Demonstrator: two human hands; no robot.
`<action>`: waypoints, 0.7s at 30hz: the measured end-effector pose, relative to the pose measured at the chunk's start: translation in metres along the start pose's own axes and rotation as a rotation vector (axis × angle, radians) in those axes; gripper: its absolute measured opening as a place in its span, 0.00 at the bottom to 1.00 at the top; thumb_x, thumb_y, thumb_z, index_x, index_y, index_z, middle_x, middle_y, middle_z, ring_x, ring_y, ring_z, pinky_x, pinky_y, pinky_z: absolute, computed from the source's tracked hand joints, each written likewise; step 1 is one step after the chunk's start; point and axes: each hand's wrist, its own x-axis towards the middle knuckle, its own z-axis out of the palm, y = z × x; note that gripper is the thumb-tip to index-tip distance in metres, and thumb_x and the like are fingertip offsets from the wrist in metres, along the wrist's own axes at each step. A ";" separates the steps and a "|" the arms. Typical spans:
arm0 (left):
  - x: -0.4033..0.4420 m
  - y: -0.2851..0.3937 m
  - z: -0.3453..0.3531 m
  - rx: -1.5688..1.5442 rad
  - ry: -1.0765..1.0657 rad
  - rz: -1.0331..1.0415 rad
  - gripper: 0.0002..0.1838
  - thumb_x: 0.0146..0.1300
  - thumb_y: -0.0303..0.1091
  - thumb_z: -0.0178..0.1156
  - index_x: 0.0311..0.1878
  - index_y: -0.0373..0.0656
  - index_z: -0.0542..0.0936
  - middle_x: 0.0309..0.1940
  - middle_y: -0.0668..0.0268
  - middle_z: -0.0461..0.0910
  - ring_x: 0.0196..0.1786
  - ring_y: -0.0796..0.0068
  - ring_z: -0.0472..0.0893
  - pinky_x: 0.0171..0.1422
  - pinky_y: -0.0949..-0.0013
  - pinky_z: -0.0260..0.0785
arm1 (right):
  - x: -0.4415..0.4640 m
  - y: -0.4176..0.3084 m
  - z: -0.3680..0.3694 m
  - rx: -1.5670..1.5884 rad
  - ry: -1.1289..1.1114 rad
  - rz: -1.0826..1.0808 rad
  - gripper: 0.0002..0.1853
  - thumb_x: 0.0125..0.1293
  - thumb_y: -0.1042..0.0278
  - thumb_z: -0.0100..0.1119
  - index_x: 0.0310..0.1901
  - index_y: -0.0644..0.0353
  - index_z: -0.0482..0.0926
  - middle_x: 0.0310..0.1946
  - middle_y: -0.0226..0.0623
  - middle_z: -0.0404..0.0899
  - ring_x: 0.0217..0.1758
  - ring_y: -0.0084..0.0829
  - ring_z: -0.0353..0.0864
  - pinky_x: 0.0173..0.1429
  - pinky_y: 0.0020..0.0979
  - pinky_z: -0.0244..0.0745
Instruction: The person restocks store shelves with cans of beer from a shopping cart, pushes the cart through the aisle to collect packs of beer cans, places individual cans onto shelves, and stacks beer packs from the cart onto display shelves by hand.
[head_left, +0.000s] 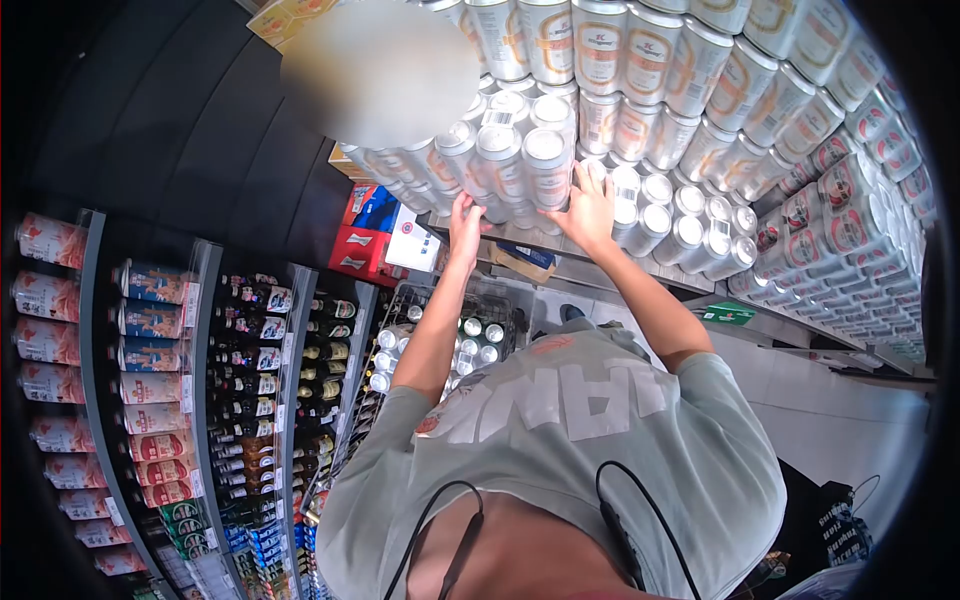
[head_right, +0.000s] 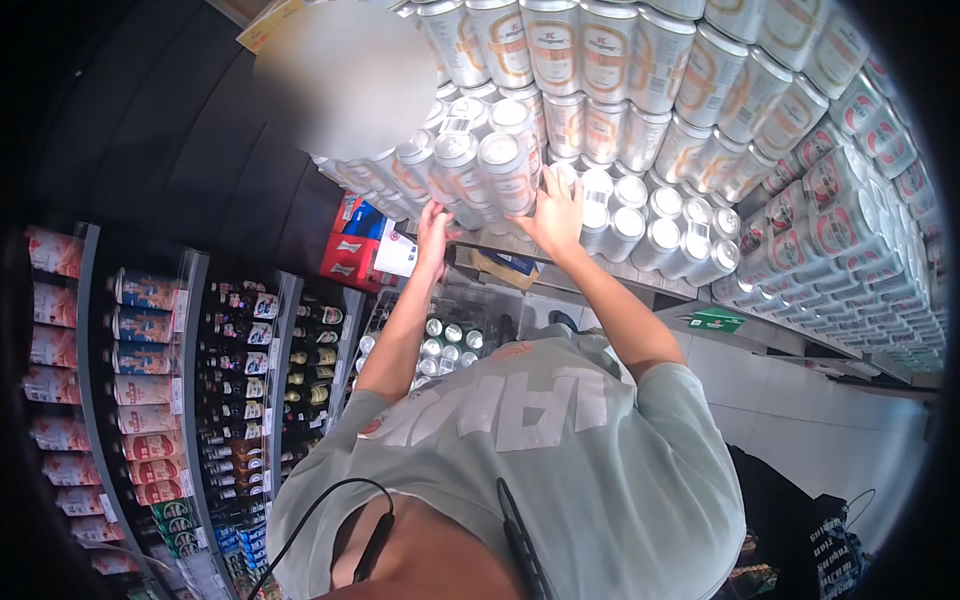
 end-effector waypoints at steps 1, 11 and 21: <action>0.003 0.005 -0.004 0.078 -0.023 -0.014 0.33 0.64 0.36 0.56 0.72 0.44 0.60 0.64 0.59 0.67 0.45 0.72 0.77 0.46 0.68 0.75 | 0.000 0.001 0.001 -0.011 -0.008 0.001 0.42 0.46 0.36 0.70 0.53 0.67 0.80 0.70 0.44 0.64 0.76 0.42 0.56 0.77 0.53 0.44; 0.019 0.031 0.010 0.128 -0.060 -0.163 0.32 0.46 0.21 0.55 0.61 0.42 0.72 0.52 0.63 0.75 0.50 0.69 0.74 0.54 0.67 0.68 | -0.003 -0.001 0.010 -0.056 0.118 -0.002 0.37 0.39 0.39 0.76 0.47 0.62 0.84 0.67 0.46 0.67 0.74 0.44 0.59 0.74 0.52 0.51; 0.020 0.009 0.011 -0.088 0.009 -0.099 0.34 0.43 0.12 0.44 0.59 0.43 0.70 0.43 0.67 0.74 0.32 0.79 0.68 0.26 0.77 0.56 | -0.005 0.003 0.006 -0.038 0.017 -0.025 0.35 0.40 0.37 0.74 0.43 0.61 0.86 0.68 0.41 0.67 0.75 0.43 0.57 0.75 0.53 0.48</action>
